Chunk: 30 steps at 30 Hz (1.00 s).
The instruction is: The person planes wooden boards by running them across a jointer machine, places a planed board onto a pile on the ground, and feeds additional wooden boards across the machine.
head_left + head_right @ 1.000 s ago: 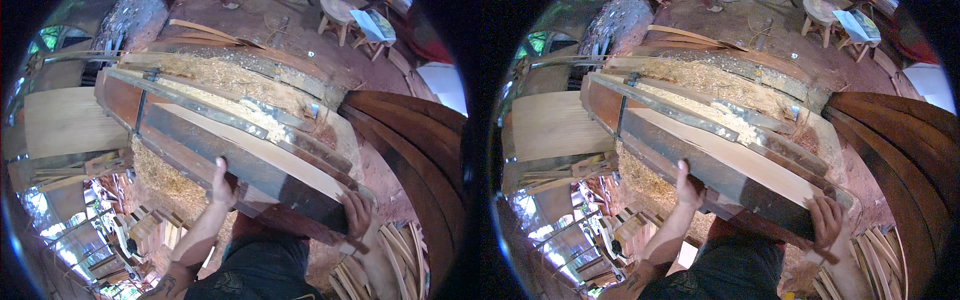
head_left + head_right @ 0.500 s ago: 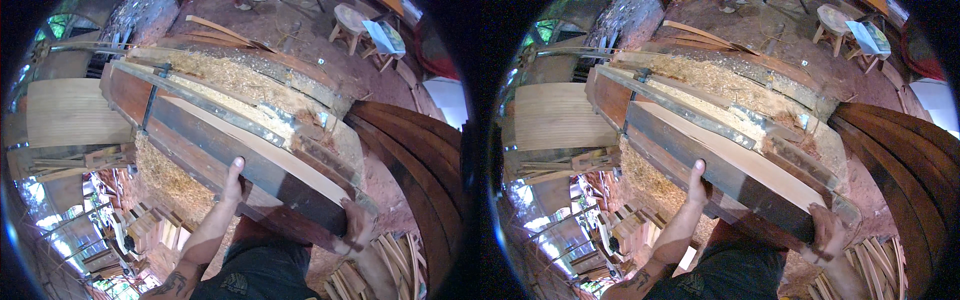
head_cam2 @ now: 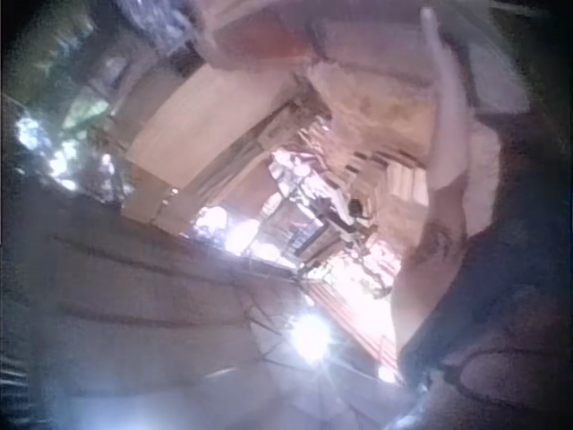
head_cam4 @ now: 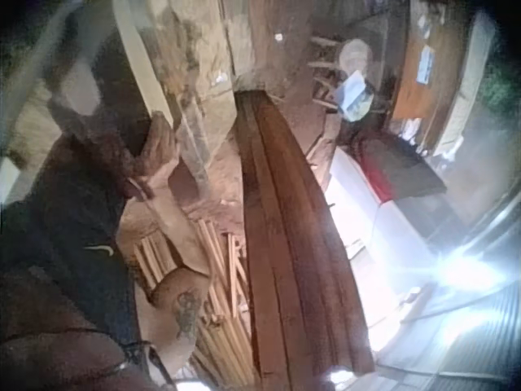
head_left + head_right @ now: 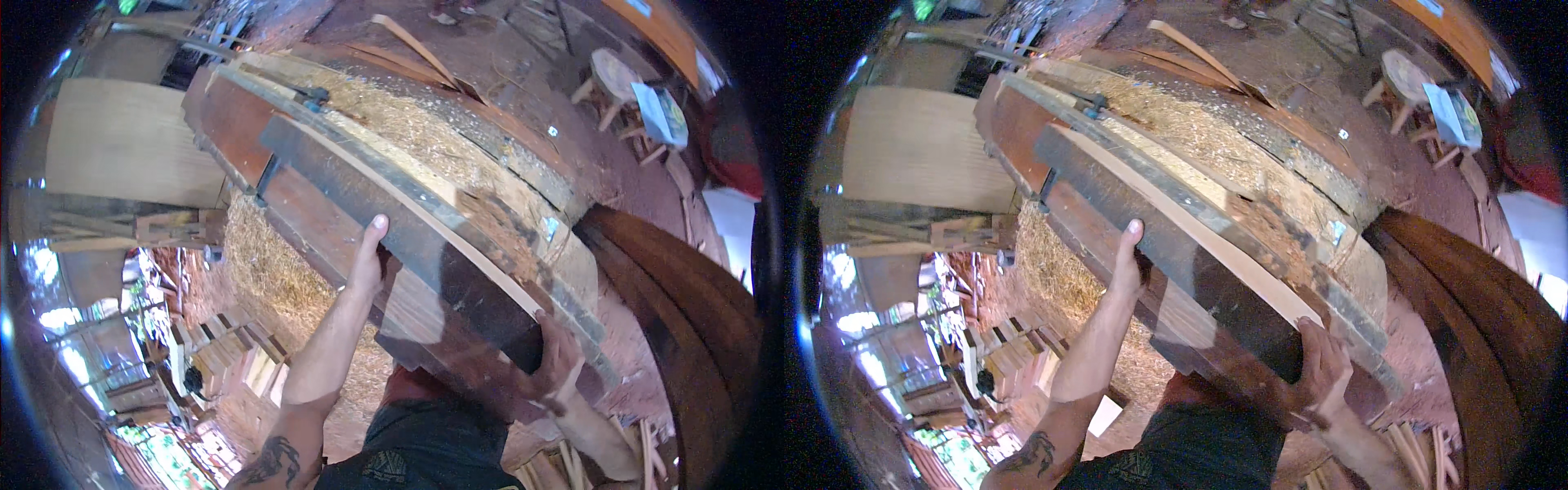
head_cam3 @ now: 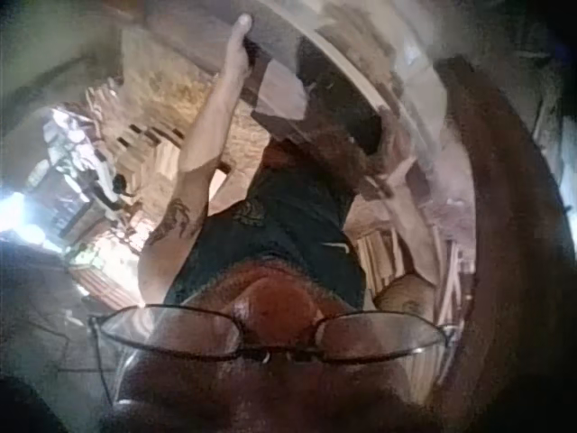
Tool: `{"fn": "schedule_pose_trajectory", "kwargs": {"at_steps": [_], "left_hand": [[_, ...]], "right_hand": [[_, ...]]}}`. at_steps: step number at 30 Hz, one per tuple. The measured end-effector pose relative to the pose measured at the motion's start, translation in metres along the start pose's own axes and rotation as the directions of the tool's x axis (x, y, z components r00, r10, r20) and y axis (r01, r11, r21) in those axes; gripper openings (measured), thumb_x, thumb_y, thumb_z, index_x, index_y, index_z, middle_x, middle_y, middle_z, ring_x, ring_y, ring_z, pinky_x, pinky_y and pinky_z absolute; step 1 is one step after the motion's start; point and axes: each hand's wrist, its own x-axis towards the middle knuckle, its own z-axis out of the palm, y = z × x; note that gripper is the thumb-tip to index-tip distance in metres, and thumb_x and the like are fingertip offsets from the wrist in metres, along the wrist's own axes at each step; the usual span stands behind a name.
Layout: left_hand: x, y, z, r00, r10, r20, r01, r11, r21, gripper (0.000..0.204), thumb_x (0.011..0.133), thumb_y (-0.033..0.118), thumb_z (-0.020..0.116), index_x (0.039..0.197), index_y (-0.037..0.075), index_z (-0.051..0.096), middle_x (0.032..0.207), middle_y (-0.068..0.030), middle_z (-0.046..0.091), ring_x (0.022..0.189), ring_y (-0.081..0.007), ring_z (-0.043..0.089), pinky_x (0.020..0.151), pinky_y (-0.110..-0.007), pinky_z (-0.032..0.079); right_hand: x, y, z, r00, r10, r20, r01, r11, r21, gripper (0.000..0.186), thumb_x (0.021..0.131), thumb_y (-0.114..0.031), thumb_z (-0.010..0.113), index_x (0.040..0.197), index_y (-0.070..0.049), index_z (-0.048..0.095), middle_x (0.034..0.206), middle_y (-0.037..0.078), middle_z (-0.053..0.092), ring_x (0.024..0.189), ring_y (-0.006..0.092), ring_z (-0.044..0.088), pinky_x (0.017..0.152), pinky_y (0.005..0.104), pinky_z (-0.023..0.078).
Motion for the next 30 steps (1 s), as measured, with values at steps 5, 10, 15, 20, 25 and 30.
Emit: {"fn": "schedule_pose_trajectory", "kwargs": {"at_steps": [5,10,15,20,25,30], "left_hand": [[0.042,0.031,-0.044,0.997,0.066,0.039,-0.065,0.998,-0.003,0.066,0.095,0.054,0.061,0.131,-0.001,0.061,0.118,-0.013,0.069,0.106,-0.0223,0.068,0.09,-0.034,0.052],[0.081,0.073,-0.099,0.989,0.142,0.038,-0.145,0.985,0.089,0.078,0.089,0.06,0.066,0.138,-0.001,0.057,0.131,-0.0151,0.064,0.116,-0.0242,0.063,0.1,-0.037,0.048],[0.118,0.111,-0.142,0.982,0.185,0.02,-0.186,0.981,0.052,0.118,0.076,0.069,0.076,0.151,-0.011,0.031,0.14,-0.0286,0.052,0.128,-0.0368,0.054,0.092,-0.044,0.052],[0.156,0.137,-0.181,0.984,0.176,-0.04,-0.169,0.976,0.135,0.126,0.075,0.071,0.073,0.15,-0.017,0.025,0.148,-0.0319,0.044,0.132,-0.0396,0.051,0.093,-0.049,0.051],[0.205,0.174,-0.218,0.979,0.152,-0.139,-0.137,0.984,0.11,0.121,0.079,0.074,0.067,0.158,-0.005,0.021,0.158,-0.0276,0.034,0.147,-0.0399,0.033,0.11,-0.058,0.038],[0.231,0.196,-0.25,0.95,0.307,-0.054,-0.311,0.924,-0.22,0.109,0.088,0.077,0.056,0.159,-0.001,0.028,0.167,-0.0187,0.026,0.154,-0.0319,0.021,0.124,-0.047,0.017]], "right_hand": [[0.049,-0.03,0.033,0.997,-0.037,0.061,0.036,0.999,0.008,0.08,0.064,-0.024,0.085,0.132,0.004,0.054,0.108,0.026,0.067,0.095,0.0451,0.068,0.085,0.0486,0.054],[0.101,-0.073,0.074,0.997,-0.068,0.025,0.068,0.998,-0.016,0.085,0.062,-0.019,0.083,0.137,0.004,0.051,0.113,0.028,0.065,0.102,0.0476,0.065,0.091,0.0496,0.053],[0.143,-0.103,0.113,0.998,-0.004,0.057,0.009,0.995,-0.096,0.084,0.061,-0.016,0.084,0.136,0.005,0.049,0.113,0.028,0.065,0.105,0.0477,0.063,0.093,0.0502,0.052],[0.186,-0.123,0.148,0.996,-0.062,0.064,0.065,0.997,-0.042,0.084,0.062,-0.013,0.084,0.137,0.004,0.049,0.114,0.029,0.065,0.105,0.0482,0.064,0.094,0.0499,0.052],[0.244,-0.152,0.19,0.995,-0.096,-0.005,0.095,0.989,-0.11,0.084,0.061,-0.015,0.086,0.134,0.003,0.051,0.112,0.028,0.066,0.103,0.0473,0.066,0.091,0.0494,0.053],[0.31,-0.189,0.236,0.986,-0.148,-0.074,0.136,0.98,-0.147,0.077,0.061,-0.023,0.086,0.129,-0.003,0.055,0.106,0.024,0.07,0.096,0.0448,0.069,0.086,0.0498,0.055]]}}
